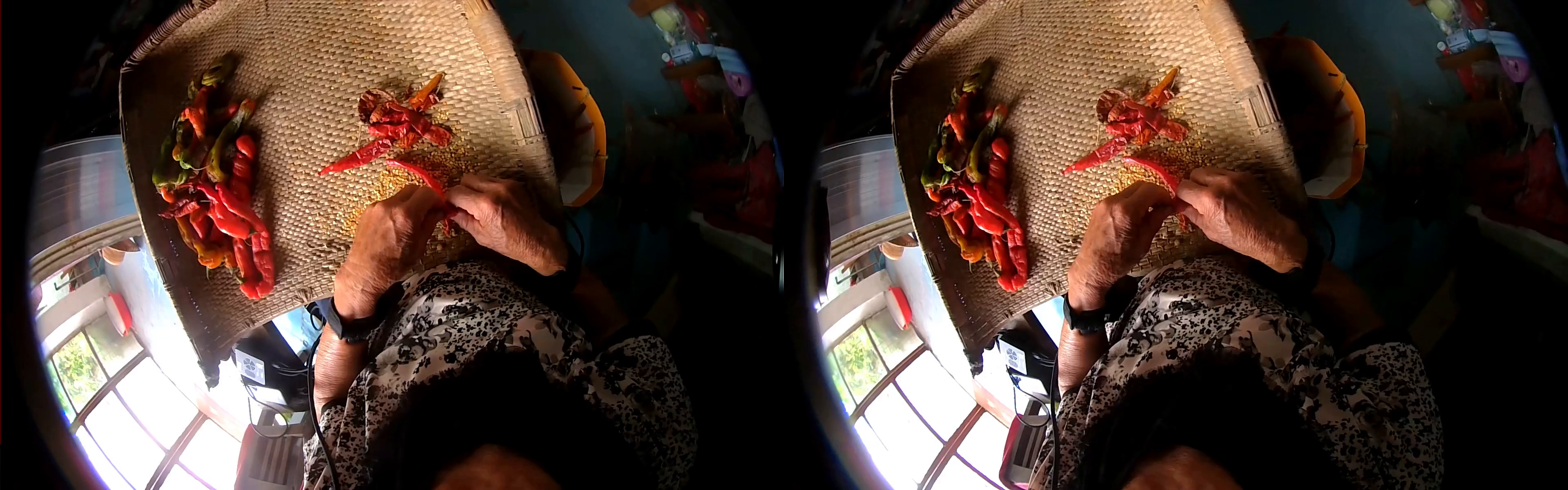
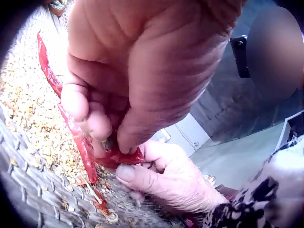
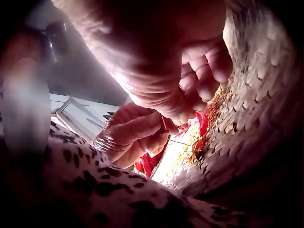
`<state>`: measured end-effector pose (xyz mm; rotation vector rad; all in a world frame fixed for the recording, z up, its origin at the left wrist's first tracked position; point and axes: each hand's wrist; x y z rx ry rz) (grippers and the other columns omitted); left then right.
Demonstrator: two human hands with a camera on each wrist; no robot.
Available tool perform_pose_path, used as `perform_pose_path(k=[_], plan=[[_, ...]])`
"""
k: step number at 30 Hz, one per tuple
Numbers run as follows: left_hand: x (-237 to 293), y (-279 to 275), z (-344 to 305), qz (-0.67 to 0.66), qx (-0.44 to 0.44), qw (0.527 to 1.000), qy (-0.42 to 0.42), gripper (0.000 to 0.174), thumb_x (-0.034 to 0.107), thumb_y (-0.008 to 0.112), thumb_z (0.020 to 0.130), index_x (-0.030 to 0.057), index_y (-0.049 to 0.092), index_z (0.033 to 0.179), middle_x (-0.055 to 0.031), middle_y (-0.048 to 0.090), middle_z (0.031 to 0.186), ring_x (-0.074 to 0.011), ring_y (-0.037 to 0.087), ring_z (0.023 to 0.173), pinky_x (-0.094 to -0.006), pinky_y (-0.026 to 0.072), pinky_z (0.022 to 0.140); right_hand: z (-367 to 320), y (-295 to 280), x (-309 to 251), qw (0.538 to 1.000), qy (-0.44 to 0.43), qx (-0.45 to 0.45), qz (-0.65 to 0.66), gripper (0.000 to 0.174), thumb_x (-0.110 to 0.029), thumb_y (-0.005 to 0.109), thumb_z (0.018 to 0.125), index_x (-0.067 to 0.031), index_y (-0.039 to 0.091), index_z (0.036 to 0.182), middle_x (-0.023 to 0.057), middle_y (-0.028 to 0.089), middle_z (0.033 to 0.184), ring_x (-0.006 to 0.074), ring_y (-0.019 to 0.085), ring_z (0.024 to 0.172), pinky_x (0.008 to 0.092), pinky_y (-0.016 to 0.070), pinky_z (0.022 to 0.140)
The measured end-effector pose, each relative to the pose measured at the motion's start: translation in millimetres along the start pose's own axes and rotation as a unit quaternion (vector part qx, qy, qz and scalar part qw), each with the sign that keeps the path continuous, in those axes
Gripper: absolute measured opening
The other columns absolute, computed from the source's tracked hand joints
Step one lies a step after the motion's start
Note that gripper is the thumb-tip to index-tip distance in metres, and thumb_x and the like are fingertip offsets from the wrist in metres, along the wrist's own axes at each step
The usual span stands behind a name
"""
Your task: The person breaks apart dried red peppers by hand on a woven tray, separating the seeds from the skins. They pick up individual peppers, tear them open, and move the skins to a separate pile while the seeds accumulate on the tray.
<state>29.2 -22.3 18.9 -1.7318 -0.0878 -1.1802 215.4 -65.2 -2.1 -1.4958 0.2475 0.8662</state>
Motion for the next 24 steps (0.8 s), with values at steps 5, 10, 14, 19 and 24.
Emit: perform_pose_path(k=[5,10,14,19,24], plan=[[-3,-3,6,-0.023,0.009,1.000,0.020,0.007,0.006,0.062,0.084,0.0020,0.063,0.090,-0.0117,0.065,0.084,-0.0247,0.066,0.073,-0.0334,0.0515,0.063,1,4,-2,0.996,0.015,0.043,0.081,0.013,-0.009,0.065,0.082,-0.0023,0.056,0.088,0.0121,0.060,0.080,0.0263,0.062,0.072,0.0362,0.0491,0.061],[-4,0,7,-0.095,0.125,0.987,-0.022,0.009,0.011,0.060,0.086,0.0041,0.060,0.092,-0.0124,0.063,0.081,-0.0293,0.064,0.070,-0.0369,0.0508,0.060,-1,-4,17,0.970,0.077,0.070,0.221,0.015,-0.014,0.054,0.093,-0.0038,0.054,0.081,0.0006,0.046,0.061,0.0088,0.041,0.049,0.0257,0.0352,0.042],[-15,1,12,0.060,0.108,0.992,-0.004,0.009,0.006,0.057,0.087,0.0053,0.058,0.095,-0.0110,0.059,0.088,-0.0304,0.063,0.070,-0.0388,0.0515,0.058,-8,-22,40,0.715,0.132,0.172,0.665,0.022,-0.025,0.044,0.099,-0.0074,0.057,0.101,-0.0003,0.053,0.068,0.0074,0.045,0.056,0.0229,0.0385,0.047],[-29,9,18,0.186,0.098,0.978,0.005,0.006,0.008,0.055,0.087,0.0083,0.058,0.092,-0.0093,0.054,0.088,-0.0295,0.063,0.069,-0.0381,0.0519,0.056,-5,-26,36,0.638,0.115,0.213,0.731,0.031,-0.029,0.044,0.099,-0.0054,0.054,0.116,-0.0014,0.051,0.071,0.0078,0.045,0.059,0.0226,0.0406,0.052],[-20,3,14,0.150,0.083,0.985,-0.032,0.003,0.010,0.057,0.085,0.0088,0.059,0.087,-0.0089,0.054,0.085,-0.0272,0.062,0.068,-0.0377,0.0515,0.054,6,1,17,0.947,0.096,0.131,0.275,0.032,-0.033,0.056,0.093,-0.0054,0.060,0.108,0.0009,0.055,0.071,0.0095,0.053,0.058,0.0243,0.0482,0.054]])
Point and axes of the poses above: each hand's wrist, its own z-axis towards the middle knuckle, its own y-axis out of the palm, x = y × z
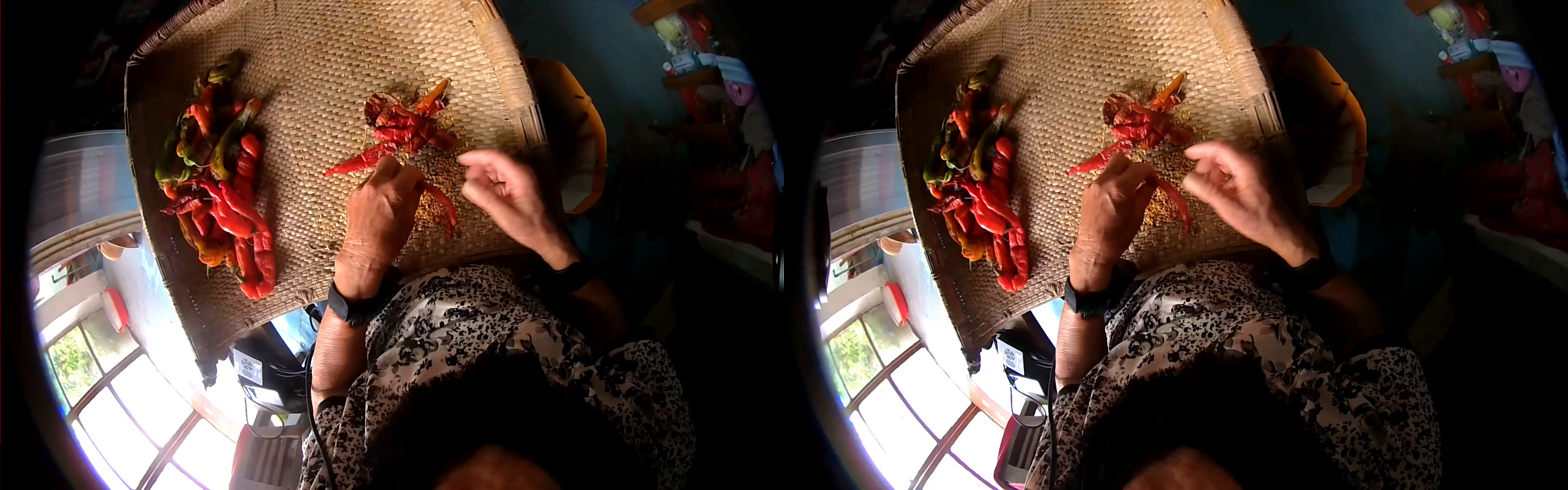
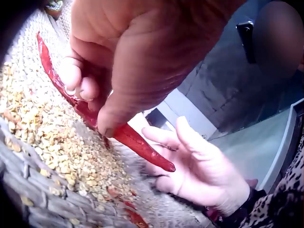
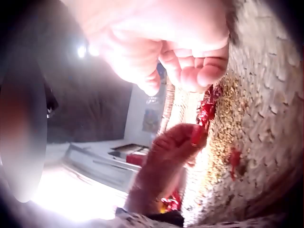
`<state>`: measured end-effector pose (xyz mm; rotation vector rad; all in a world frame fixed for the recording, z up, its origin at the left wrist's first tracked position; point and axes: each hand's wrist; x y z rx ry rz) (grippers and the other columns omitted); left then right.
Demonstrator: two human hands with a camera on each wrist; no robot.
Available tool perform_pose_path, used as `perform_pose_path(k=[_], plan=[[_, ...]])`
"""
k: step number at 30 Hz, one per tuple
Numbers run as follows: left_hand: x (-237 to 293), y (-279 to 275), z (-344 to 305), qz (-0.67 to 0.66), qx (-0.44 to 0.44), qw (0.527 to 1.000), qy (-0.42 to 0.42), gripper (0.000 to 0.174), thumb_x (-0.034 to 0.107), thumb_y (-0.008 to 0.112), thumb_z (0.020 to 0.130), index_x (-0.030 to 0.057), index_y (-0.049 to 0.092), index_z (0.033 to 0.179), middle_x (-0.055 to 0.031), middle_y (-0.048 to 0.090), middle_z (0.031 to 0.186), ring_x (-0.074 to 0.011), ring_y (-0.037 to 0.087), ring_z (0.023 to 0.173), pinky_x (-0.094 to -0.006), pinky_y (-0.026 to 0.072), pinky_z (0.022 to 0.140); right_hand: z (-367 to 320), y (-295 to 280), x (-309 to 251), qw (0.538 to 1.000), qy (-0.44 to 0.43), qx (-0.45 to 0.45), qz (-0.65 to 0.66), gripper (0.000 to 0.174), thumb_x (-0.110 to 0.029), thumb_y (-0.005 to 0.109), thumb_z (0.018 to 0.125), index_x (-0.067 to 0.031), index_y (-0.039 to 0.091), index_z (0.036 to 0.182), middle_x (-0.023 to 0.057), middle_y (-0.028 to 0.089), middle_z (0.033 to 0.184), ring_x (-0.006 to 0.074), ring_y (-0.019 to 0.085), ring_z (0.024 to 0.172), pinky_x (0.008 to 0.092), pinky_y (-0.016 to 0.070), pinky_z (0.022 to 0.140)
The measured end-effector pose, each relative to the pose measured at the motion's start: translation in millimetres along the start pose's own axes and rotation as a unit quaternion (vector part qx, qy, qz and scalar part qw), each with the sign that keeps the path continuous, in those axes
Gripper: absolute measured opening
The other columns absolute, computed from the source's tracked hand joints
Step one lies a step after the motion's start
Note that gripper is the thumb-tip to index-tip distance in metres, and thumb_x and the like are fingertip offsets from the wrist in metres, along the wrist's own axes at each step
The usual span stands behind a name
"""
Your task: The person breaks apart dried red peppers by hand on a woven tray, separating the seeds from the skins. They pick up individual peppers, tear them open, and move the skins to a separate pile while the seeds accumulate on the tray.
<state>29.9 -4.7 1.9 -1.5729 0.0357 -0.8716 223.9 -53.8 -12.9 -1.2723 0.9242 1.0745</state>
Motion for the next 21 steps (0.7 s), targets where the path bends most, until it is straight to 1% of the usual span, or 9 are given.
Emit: perform_pose_path(k=[2,3,7,9,11,13,16,18,21], plan=[[6,-5,-2,-0.031,-0.008,0.999,0.002,0.004,0.012,0.064,0.082,0.0093,0.064,0.085,-0.0071,0.057,0.080,-0.0255,0.063,0.070,-0.0357,0.0516,0.057,-7,12,7,0.997,0.011,-0.034,-0.074,0.036,-0.037,0.059,0.090,-0.0036,0.061,0.103,0.0047,0.059,0.074,0.0143,0.056,0.058,0.0297,0.0500,0.056],[8,-5,-2,-0.030,-0.007,1.000,0.003,0.004,0.012,0.064,0.082,0.0093,0.064,0.085,-0.0071,0.057,0.080,-0.0255,0.063,0.070,-0.0357,0.0516,0.057,1,6,-13,0.984,0.078,-0.134,-0.088,0.033,-0.034,0.063,0.088,-0.0028,0.062,0.099,0.0079,0.062,0.076,0.0183,0.059,0.060,0.0343,0.0497,0.058],[11,-7,4,-0.098,-0.020,0.992,0.071,0.006,0.012,0.059,0.086,0.0075,0.060,0.091,-0.0090,0.057,0.083,-0.0246,0.063,0.067,-0.0344,0.0525,0.055,-2,13,-7,0.991,-0.010,-0.073,-0.108,0.017,-0.018,0.061,0.088,-0.0013,0.063,0.085,0.0045,0.058,0.063,0.0145,0.055,0.055,0.0320,0.0439,0.051],[9,-7,14,-0.160,0.013,0.985,0.057,0.011,0.010,0.060,0.086,0.0071,0.061,0.097,-0.0107,0.060,0.088,-0.0257,0.063,0.069,-0.0342,0.0530,0.057,1,-2,-12,0.986,0.105,-0.109,-0.069,0.017,-0.014,0.059,0.089,-0.0016,0.062,0.078,0.0033,0.057,0.061,0.0114,0.052,0.052,0.0290,0.0417,0.048],[-2,-3,35,-0.116,0.054,0.991,0.047,0.012,0.011,0.060,0.085,0.0071,0.061,0.096,-0.0108,0.060,0.089,-0.0260,0.063,0.072,-0.0356,0.0531,0.058,1,-20,-3,0.981,0.147,-0.086,0.097,0.020,-0.018,0.054,0.093,-0.0035,0.061,0.082,0.0019,0.056,0.063,0.0092,0.047,0.050,0.0269,0.0392,0.044],[-11,2,55,-0.070,0.095,0.992,0.037,0.012,0.013,0.061,0.085,0.0072,0.061,0.096,-0.0108,0.059,0.089,-0.0263,0.063,0.074,-0.0370,0.0531,0.060,3,-36,-6,0.933,0.171,-0.019,0.317,0.024,-0.024,0.051,0.096,-0.0040,0.060,0.089,0.0018,0.055,0.065,0.0087,0.045,0.049,0.0254,0.0383,0.044],[-15,11,76,0.008,0.100,0.995,0.006,0.013,0.017,0.061,0.084,0.0079,0.061,0.094,-0.0110,0.057,0.093,-0.0273,0.062,0.084,-0.0401,0.0529,0.066,11,-50,-3,0.766,0.112,0.131,0.619,0.042,-0.038,0.047,0.097,-0.0009,0.056,0.114,0.0023,0.056,0.071,0.0099,0.050,0.064,0.0245,0.0416,0.054],[-15,19,83,0.060,0.086,0.994,0.004,0.015,0.020,0.062,0.083,0.0074,0.061,0.090,-0.0113,0.055,0.096,-0.0287,0.059,0.092,-0.0414,0.0522,0.070,12,-59,1,0.691,0.096,0.084,0.711,0.047,-0.039,0.044,0.098,-0.0017,0.051,0.125,0.0050,0.057,0.087,0.0119,0.050,0.072,0.0232,0.0426,0.057],[-17,25,87,0.081,0.081,0.993,0.005,0.017,0.021,0.063,0.082,0.0062,0.060,0.089,-0.0117,0.055,0.096,-0.0294,0.059,0.092,-0.0418,0.0520,0.069,8,-42,9,0.773,0.089,0.021,0.628,0.047,-0.039,0.042,0.098,-0.0011,0.050,0.125,0.0033,0.058,0.085,0.0111,0.050,0.071,0.0233,0.0441,0.056]])
Point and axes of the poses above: each hand's wrist, its own z-axis towards the middle knuckle, its own y-axis out of the palm, x = y × z
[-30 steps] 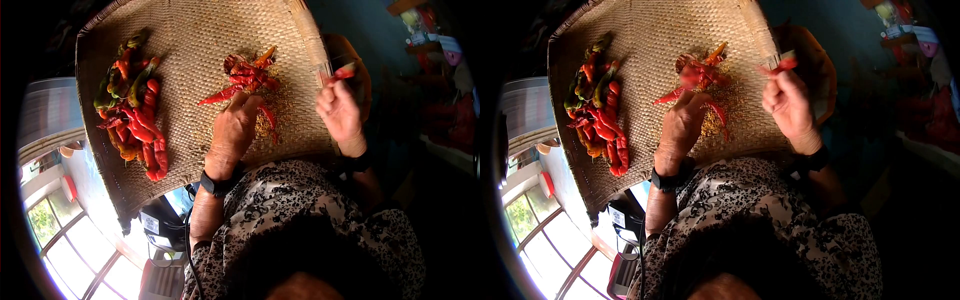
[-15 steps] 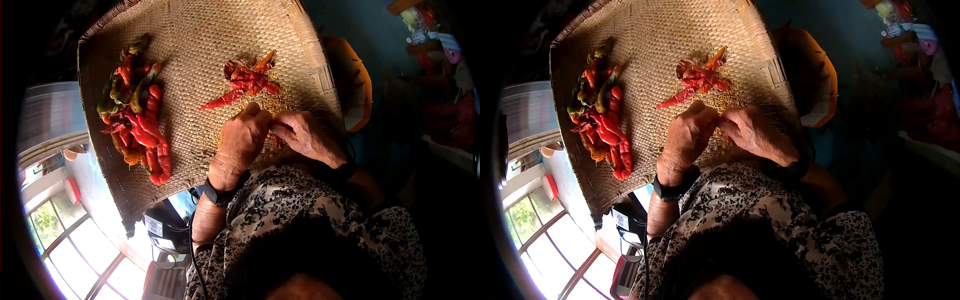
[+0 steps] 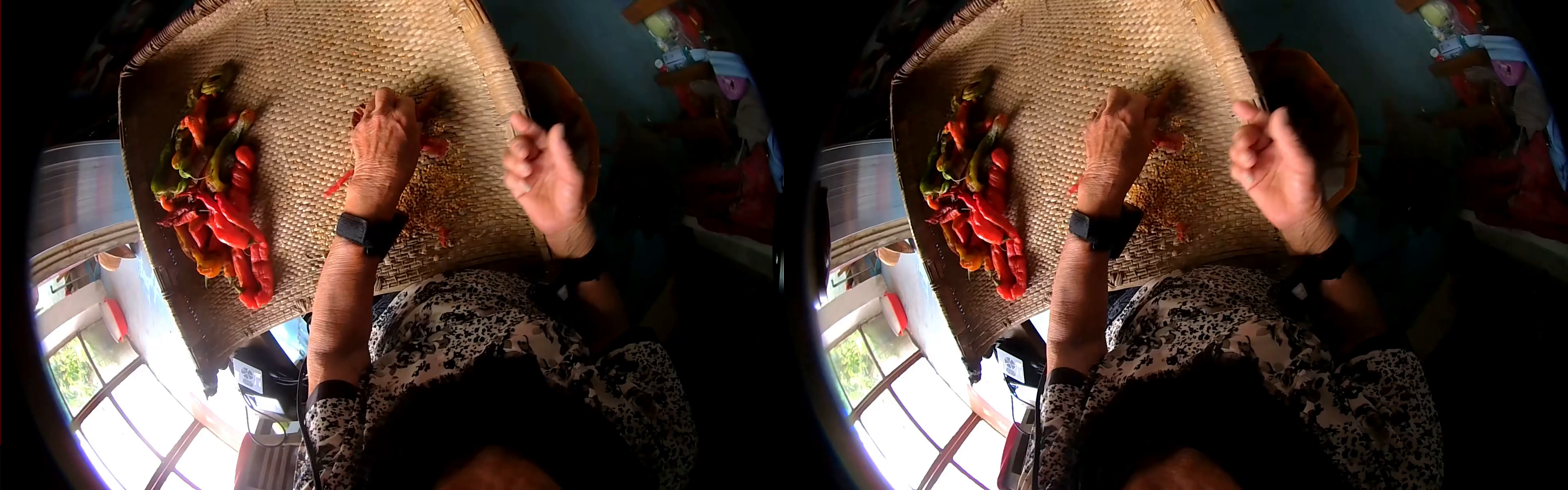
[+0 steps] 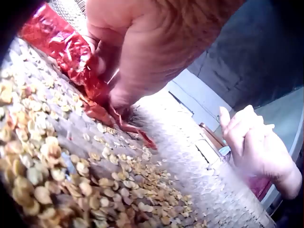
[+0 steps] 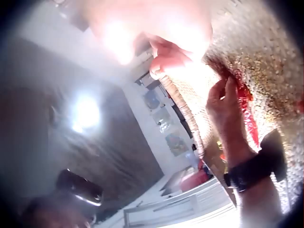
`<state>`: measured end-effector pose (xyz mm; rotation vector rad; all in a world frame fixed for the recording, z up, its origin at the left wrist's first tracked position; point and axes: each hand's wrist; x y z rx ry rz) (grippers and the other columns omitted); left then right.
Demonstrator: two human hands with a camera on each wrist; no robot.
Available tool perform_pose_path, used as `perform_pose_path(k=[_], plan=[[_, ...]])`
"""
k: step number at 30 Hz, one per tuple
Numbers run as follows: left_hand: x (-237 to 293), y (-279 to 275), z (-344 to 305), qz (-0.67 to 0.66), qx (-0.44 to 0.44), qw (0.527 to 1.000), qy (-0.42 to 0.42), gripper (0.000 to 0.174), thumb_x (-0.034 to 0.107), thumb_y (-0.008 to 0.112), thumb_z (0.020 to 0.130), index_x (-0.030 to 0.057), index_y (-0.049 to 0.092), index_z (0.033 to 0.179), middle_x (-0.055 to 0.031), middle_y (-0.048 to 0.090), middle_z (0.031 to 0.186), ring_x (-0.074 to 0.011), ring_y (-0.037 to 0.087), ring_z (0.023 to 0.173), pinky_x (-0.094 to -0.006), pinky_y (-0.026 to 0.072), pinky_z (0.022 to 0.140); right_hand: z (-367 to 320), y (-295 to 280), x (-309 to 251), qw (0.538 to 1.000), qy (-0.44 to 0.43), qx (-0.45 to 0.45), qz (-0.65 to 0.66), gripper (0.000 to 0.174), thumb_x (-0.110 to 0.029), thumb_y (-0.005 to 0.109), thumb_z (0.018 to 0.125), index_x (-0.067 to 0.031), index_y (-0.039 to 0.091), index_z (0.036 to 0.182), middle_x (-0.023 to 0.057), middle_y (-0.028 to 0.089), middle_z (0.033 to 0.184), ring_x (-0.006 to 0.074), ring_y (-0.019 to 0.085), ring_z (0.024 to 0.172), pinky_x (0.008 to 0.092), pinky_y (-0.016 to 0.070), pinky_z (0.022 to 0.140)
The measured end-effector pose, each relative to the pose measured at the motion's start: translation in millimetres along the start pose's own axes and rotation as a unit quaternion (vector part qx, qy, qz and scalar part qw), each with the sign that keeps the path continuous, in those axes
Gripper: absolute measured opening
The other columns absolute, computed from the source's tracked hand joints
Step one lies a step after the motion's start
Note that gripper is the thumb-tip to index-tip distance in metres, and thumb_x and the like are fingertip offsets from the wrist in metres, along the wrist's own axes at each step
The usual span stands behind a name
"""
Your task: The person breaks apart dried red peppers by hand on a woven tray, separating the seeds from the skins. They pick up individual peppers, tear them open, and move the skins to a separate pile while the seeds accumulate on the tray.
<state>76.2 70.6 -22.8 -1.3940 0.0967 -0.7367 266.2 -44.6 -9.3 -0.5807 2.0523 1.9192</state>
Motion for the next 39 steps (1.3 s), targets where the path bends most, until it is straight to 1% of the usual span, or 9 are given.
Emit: perform_pose_path(k=[7,15,18,24,29,31,35,37,39], plan=[[16,-36,-41,-0.175,0.003,0.984,-0.006,0.012,0.013,0.067,0.082,0.0065,0.064,0.092,-0.0085,0.063,0.087,-0.0173,0.061,0.072,-0.0297,0.0510,0.058,-4,31,39,0.892,0.063,0.094,-0.439,0.034,-0.027,0.058,0.093,-0.0051,0.055,0.119,-0.0012,0.054,0.077,0.0053,0.047,0.060,0.0197,0.0434,0.051],[25,-52,-77,-0.281,-0.106,0.953,-0.043,0.020,0.014,0.068,0.082,0.0019,0.062,0.096,-0.0112,0.064,0.086,-0.0249,0.066,0.075,-0.0331,0.0539,0.062,-2,16,47,0.896,0.132,0.019,-0.423,0.021,-0.024,0.060,0.092,-0.0045,0.059,0.099,-0.0011,0.055,0.071,0.0037,0.047,0.056,0.0193,0.0424,0.048],[15,-49,-66,-0.206,-0.053,0.977,-0.031,0.017,0.011,0.066,0.083,0.0043,0.061,0.098,-0.0109,0.063,0.089,-0.0228,0.065,0.073,-0.0326,0.0546,0.060,-3,17,34,0.902,0.040,0.023,-0.430,0.018,-0.022,0.056,0.093,-0.0059,0.062,0.098,0.0033,0.061,0.076,0.0045,0.052,0.056,0.0196,0.0461,0.047],[-5,-30,-36,0.021,0.022,0.999,0.032,0.014,0.004,0.059,0.081,0.0075,0.057,0.095,-0.0102,0.053,0.093,-0.0279,0.061,0.081,-0.0362,0.0539,0.060,4,13,-2,0.986,-0.109,0.051,0.117,0.037,-0.035,0.053,0.094,-0.0018,0.058,0.110,0.0042,0.063,0.081,0.0118,0.054,0.069,0.0255,0.0463,0.055],[-3,-31,-42,0.008,-0.012,1.000,0.011,0.010,0.004,0.056,0.082,0.0076,0.058,0.091,-0.0112,0.053,0.089,-0.0291,0.060,0.081,-0.0379,0.0525,0.061,0,6,14,0.995,-0.034,0.008,-0.094,0.028,-0.030,0.054,0.095,-0.0062,0.061,0.109,0.0012,0.060,0.075,0.0079,0.051,0.059,0.0220,0.0445,0.051],[-2,-36,-49,-0.002,-0.015,1.000,0.004,0.009,0.005,0.056,0.082,0.0075,0.058,0.090,-0.0112,0.052,0.087,-0.0292,0.060,0.082,-0.0383,0.0520,0.062,-4,12,26,0.940,-0.014,0.040,-0.340,0.022,-0.024,0.056,0.094,-0.0064,0.062,0.106,0.0004,0.059,0.074,0.0063,0.051,0.058,0.0206,0.0432,0.048],[0,-45,-66,-0.034,-0.026,0.999,-0.001,0.008,0.005,0.056,0.082,0.0067,0.058,0.089,-0.0111,0.054,0.087,-0.0289,0.060,0.084,-0.0380,0.0514,0.062,6,18,55,0.668,-0.187,-0.066,-0.717,0.023,-0.006,0.064,0.084,-0.0042,0.058,0.106,0.0079,0.062,0.080,0.0177,0.061,0.066,0.0301,0.0497,0.054],[2,-47,-70,-0.039,-0.019,0.999,-0.003,0.007,0.005,0.056,0.082,0.0070,0.057,0.088,-0.0111,0.057,0.090,-0.0289,0.060,0.084,-0.0374,0.0515,0.062,6,27,62,0.591,-0.192,-0.068,-0.781,0.032,0.000,0.066,0.079,-0.0031,0.056,0.109,0.0148,0.062,0.089,0.0271,0.063,0.076,0.0351,0.0515,0.061],[-1,-41,-73,-0.035,-0.018,0.999,-0.007,0.008,0.005,0.056,0.082,0.0076,0.057,0.090,-0.0109,0.057,0.090,-0.0291,0.061,0.082,-0.0375,0.0517,0.061,8,30,64,0.597,-0.177,-0.068,-0.780,0.034,0.000,0.065,0.078,-0.0013,0.055,0.111,0.0168,0.059,0.092,0.0291,0.062,0.077,0.0356,0.0517,0.065]])
Point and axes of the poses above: each hand's wrist, its own z-axis towards the middle knuckle, its own y-axis out of the palm, x = y × z
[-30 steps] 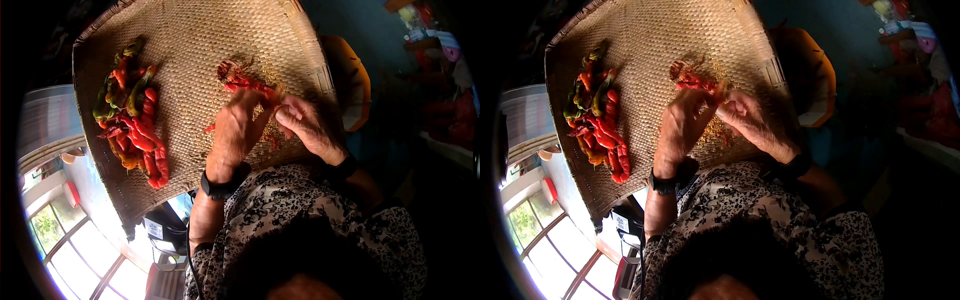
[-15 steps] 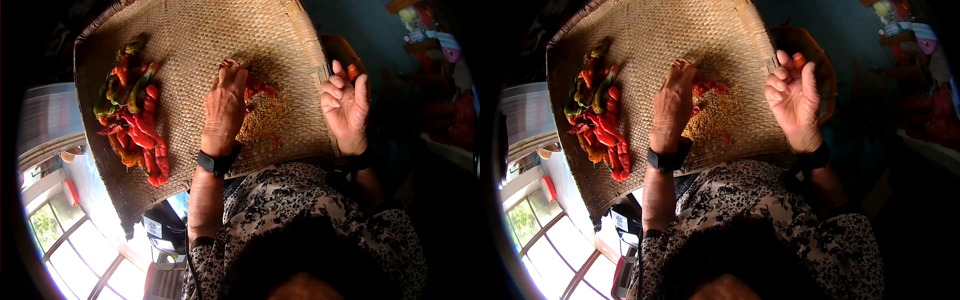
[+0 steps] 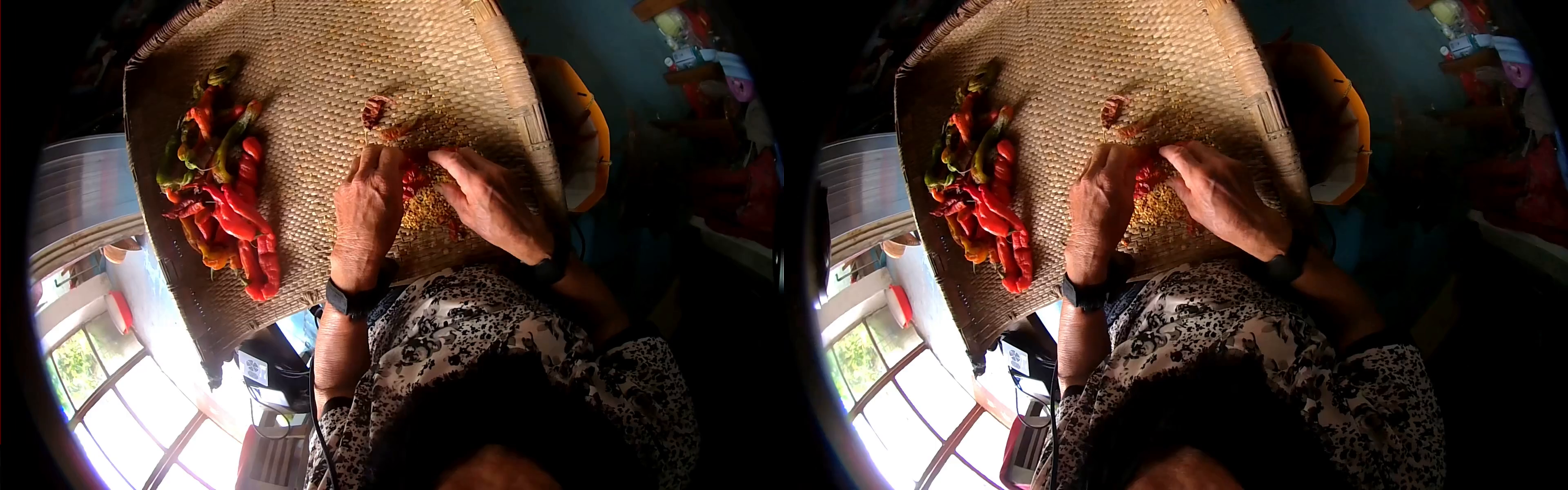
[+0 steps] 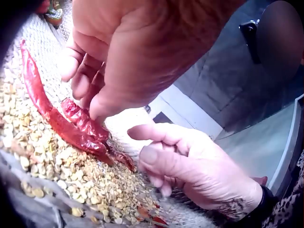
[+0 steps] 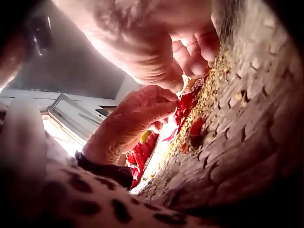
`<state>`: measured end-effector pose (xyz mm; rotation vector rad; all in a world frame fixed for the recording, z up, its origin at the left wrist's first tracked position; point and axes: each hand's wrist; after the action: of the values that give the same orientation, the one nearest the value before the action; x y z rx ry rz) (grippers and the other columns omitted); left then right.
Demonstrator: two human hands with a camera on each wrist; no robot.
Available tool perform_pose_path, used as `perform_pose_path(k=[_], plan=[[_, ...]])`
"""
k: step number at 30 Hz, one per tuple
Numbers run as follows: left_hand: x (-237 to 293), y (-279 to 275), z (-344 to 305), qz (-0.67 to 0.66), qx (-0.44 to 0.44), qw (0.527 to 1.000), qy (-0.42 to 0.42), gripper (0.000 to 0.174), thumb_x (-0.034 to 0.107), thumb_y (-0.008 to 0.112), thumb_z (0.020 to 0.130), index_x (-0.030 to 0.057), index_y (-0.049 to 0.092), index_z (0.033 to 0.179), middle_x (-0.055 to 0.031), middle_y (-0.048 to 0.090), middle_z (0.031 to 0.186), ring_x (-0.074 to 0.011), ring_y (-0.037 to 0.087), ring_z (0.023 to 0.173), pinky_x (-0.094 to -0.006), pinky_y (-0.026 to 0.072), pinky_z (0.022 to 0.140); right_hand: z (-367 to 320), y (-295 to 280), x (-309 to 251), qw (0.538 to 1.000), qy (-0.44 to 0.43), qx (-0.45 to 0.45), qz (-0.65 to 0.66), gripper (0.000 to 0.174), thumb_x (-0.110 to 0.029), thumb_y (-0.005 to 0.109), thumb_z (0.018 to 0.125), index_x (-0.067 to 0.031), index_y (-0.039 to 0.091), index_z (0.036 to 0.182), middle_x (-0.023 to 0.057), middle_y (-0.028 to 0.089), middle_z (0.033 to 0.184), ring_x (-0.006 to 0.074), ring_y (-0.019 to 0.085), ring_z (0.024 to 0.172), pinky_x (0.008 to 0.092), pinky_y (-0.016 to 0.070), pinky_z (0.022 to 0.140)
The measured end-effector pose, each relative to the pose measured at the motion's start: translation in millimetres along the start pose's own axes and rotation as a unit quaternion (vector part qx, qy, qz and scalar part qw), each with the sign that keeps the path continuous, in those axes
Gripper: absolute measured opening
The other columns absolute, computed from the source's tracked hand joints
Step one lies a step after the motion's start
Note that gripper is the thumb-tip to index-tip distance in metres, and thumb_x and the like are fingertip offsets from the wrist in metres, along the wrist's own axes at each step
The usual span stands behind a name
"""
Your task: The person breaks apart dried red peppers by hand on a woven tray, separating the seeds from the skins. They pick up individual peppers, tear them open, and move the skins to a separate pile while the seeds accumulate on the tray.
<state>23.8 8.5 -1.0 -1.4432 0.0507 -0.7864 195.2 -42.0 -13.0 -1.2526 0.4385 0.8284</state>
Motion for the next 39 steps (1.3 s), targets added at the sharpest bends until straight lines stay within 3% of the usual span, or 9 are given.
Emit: perform_pose_path(k=[10,12,18,28,31,33,35,37,39], plan=[[-2,-1,14,-0.029,0.047,0.997,-0.051,0.017,0.009,0.059,0.085,0.0087,0.060,0.101,-0.0119,0.060,0.086,-0.0321,0.062,0.070,-0.0404,0.0503,0.058,11,8,17,0.990,0.001,-0.037,-0.133,0.019,-0.003,0.062,0.081,-0.0007,0.057,0.099,0.0143,0.055,0.083,0.0310,0.059,0.074,0.0392,0.0499,0.063],[-8,2,27,-0.009,0.053,0.997,-0.060,0.019,0.011,0.062,0.082,0.0086,0.061,0.102,-0.0118,0.059,0.089,-0.0320,0.062,0.072,-0.0405,0.0500,0.058,12,8,16,0.990,-0.028,-0.008,-0.138,0.013,0.006,0.058,0.076,0.0009,0.054,0.087,0.0145,0.052,0.076,0.0307,0.058,0.071,0.0397,0.0492,0.059],[-21,9,38,0.054,0.038,0.996,-0.053,0.023,0.014,0.070,0.076,0.0074,0.060,0.095,-0.0110,0.054,0.098,-0.0314,0.059,0.085,-0.0421,0.0493,0.066,15,3,15,0.989,0.003,-0.041,-0.142,0.014,-0.002,0.063,0.080,-0.0012,0.053,0.091,0.0134,0.051,0.085,0.0308,0.057,0.078,0.0403,0.0489,0.065],[-32,6,31,0.004,0.039,0.996,-0.080,0.008,0.007,0.060,0.080,0.0044,0.054,0.085,-0.0158,0.060,0.079,-0.0362,0.060,0.071,-0.0433,0.0473,0.059,21,4,13,0.981,-0.038,-0.017,-0.190,0.014,0.006,0.060,0.071,0.0020,0.052,0.081,0.0128,0.049,0.078,0.0272,0.057,0.078,0.0360,0.0508,0.062],[-33,5,31,-0.003,0.034,0.996,-0.080,0.009,0.006,0.060,0.080,0.0044,0.053,0.085,-0.0150,0.061,0.076,-0.0347,0.061,0.070,-0.0425,0.0473,0.059,22,5,20,0.982,-0.041,-0.008,-0.184,0.010,0.005,0.059,0.076,0.0011,0.053,0.082,0.0118,0.051,0.075,0.0246,0.057,0.070,0.0359,0.0504,0.060],[-34,5,31,-0.020,0.055,0.996,-0.060,0.009,0.005,0.059,0.079,0.0040,0.053,0.085,-0.0154,0.061,0.080,-0.0356,0.061,0.070,-0.0430,0.0484,0.058,22,4,23,0.997,0.018,0.048,0.053,0.003,0.001,0.057,0.083,0.0002,0.053,0.083,0.0101,0.055,0.071,0.0193,0.055,0.061,0.0324,0.0486,0.055],[-36,5,30,-0.037,0.073,0.996,-0.042,0.009,0.004,0.058,0.077,0.0035,0.052,0.085,-0.0158,0.060,0.083,-0.0364,0.062,0.071,-0.0435,0.0495,0.057,16,-12,20,0.938,0.145,0.050,0.310,0.012,-0.014,0.054,0.092,-0.0028,0.056,0.087,0.0047,0.058,0.072,0.0111,0.051,0.059,0.0246,0.0441,0.053],[-37,5,30,-0.082,0.103,0.991,-0.033,0.010,0.004,0.060,0.077,0.0027,0.055,0.086,-0.0149,0.063,0.081,-0.0341,0.063,0.067,-0.0408,0.0500,0.057,10,-27,19,0.782,0.228,0.122,0.567,0.020,-0.026,0.054,0.095,-0.0064,0.058,0.091,0.0013,0.059,0.078,0.0080,0.051,0.063,0.0231,0.0436,0.055],[-29,-1,28,-0.128,0.072,0.988,-0.056,0.011,0.004,0.061,0.078,0.0022,0.057,0.088,-0.0143,0.064,0.078,-0.0316,0.064,0.066,-0.0385,0.0505,0.057,3,-33,30,0.666,0.195,0.219,0.686,0.021,-0.028,0.054,0.095,-0.0074,0.059,0.097,0.0020,0.059,0.084,0.0091,0.052,0.068,0.0233,0.0449,0.059]])
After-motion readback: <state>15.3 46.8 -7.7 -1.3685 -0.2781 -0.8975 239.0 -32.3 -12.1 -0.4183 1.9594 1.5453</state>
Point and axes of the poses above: each hand's wrist, its own z-axis towards the middle knuckle, its own y-axis out of the palm, x = y × z
